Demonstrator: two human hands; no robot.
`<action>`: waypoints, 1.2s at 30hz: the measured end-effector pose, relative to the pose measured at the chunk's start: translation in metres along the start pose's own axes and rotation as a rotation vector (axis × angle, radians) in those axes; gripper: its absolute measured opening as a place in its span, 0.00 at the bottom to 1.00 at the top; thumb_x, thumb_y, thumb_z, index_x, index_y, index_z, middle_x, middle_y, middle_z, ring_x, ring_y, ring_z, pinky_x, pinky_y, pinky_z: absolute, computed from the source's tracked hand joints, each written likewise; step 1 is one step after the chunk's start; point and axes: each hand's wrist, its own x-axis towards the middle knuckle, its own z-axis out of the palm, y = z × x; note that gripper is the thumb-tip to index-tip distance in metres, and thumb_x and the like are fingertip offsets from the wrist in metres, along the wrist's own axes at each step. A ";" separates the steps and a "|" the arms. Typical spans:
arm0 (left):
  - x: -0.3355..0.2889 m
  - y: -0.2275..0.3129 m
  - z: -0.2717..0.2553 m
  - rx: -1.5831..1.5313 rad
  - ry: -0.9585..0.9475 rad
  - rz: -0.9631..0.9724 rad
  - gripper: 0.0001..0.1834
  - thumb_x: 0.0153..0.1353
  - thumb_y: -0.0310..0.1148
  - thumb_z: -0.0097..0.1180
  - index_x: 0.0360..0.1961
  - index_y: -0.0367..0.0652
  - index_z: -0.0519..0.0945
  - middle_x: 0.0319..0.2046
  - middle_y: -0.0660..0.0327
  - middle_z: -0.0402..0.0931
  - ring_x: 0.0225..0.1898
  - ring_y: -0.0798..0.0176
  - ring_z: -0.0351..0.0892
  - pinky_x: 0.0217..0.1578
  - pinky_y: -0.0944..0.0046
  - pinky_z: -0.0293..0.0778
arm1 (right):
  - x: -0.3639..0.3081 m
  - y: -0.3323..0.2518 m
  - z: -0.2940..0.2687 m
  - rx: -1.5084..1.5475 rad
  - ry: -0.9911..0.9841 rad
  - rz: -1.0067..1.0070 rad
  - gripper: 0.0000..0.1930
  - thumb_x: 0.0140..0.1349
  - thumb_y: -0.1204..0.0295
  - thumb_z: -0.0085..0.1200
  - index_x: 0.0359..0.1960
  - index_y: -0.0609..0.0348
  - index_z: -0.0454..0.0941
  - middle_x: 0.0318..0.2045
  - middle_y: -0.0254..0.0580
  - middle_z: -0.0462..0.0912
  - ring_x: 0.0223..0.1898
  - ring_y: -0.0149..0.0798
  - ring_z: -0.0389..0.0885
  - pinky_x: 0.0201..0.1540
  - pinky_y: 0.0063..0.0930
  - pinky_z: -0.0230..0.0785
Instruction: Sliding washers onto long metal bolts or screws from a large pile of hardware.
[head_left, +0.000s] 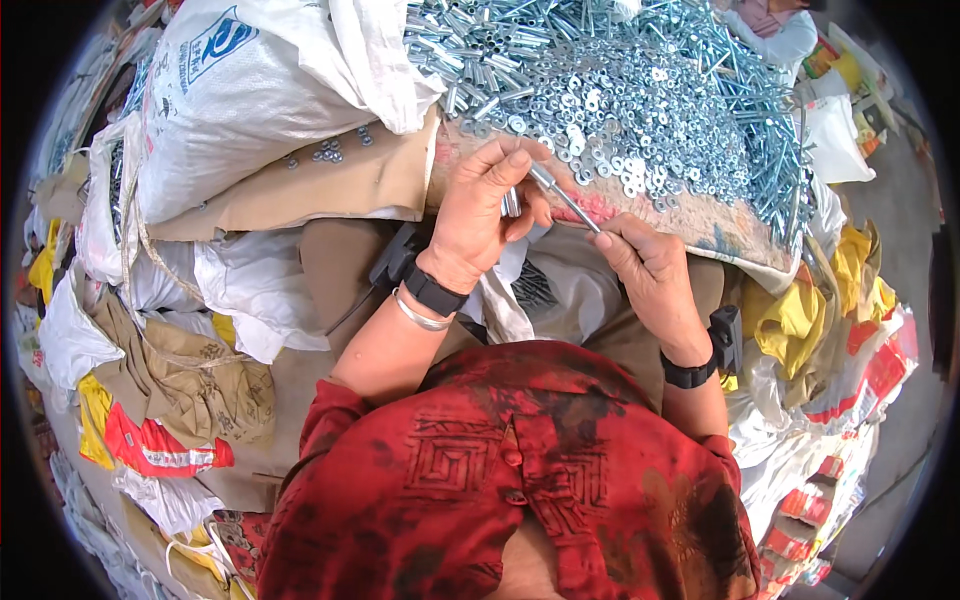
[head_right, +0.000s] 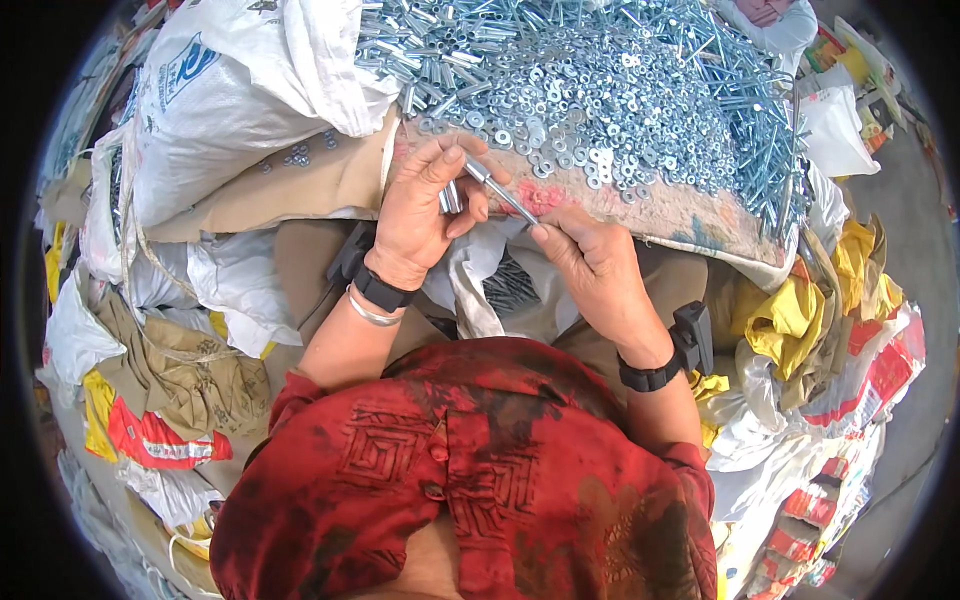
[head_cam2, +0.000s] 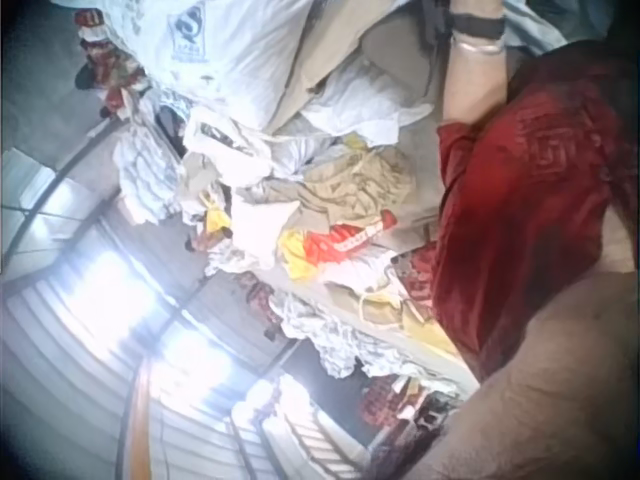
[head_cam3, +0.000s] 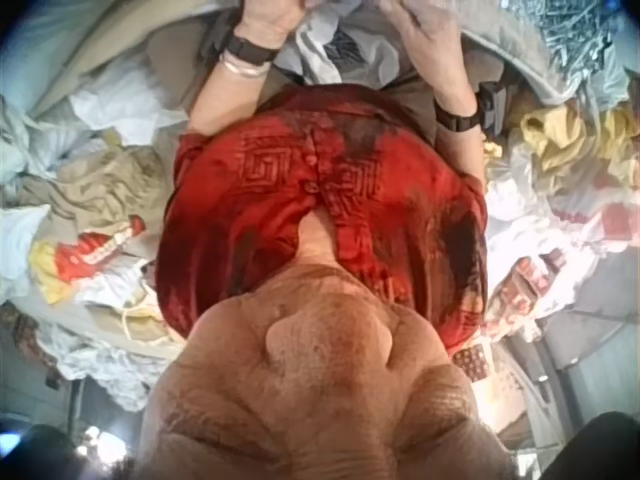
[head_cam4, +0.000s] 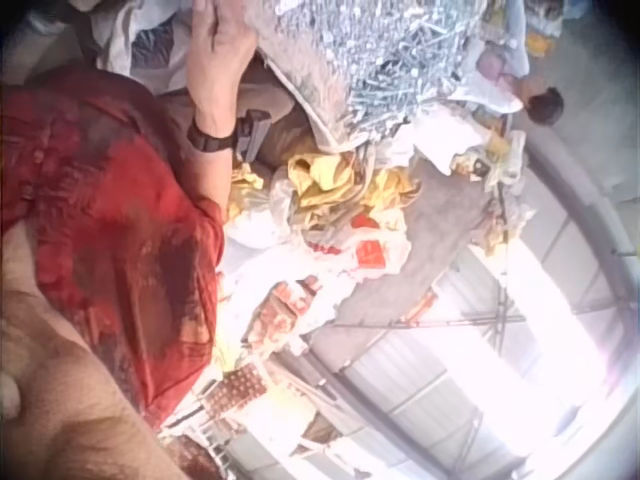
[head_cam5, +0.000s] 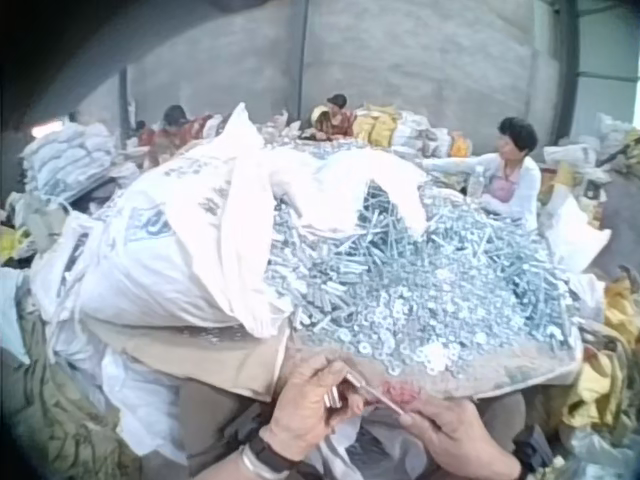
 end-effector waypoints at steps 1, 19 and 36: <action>-0.003 0.001 0.003 0.058 0.105 -0.030 0.17 0.72 0.38 0.49 0.54 0.36 0.74 0.37 0.50 0.81 0.24 0.70 0.79 0.14 0.75 0.63 | 0.001 -0.003 -0.002 -0.028 -0.032 0.041 0.08 0.67 0.72 0.55 0.37 0.66 0.80 0.25 0.45 0.75 0.23 0.36 0.69 0.30 0.29 0.66; -0.003 0.010 0.020 0.311 -0.219 -0.487 0.13 0.65 0.36 0.60 0.43 0.36 0.79 0.18 0.68 0.68 0.15 0.78 0.60 0.14 0.76 0.51 | 0.004 0.021 -0.047 -0.057 -0.313 -0.184 0.07 0.62 0.74 0.59 0.39 0.63 0.81 0.25 0.45 0.79 0.25 0.37 0.76 0.30 0.31 0.69; -0.014 -0.026 0.034 0.019 -0.026 -0.406 0.10 0.72 0.39 0.50 0.41 0.44 0.74 0.30 0.53 0.80 0.15 0.73 0.66 0.15 0.75 0.60 | 0.036 0.049 0.020 0.236 0.545 -0.179 0.09 0.69 0.71 0.54 0.44 0.63 0.76 0.32 0.35 0.80 0.29 0.27 0.79 0.33 0.20 0.73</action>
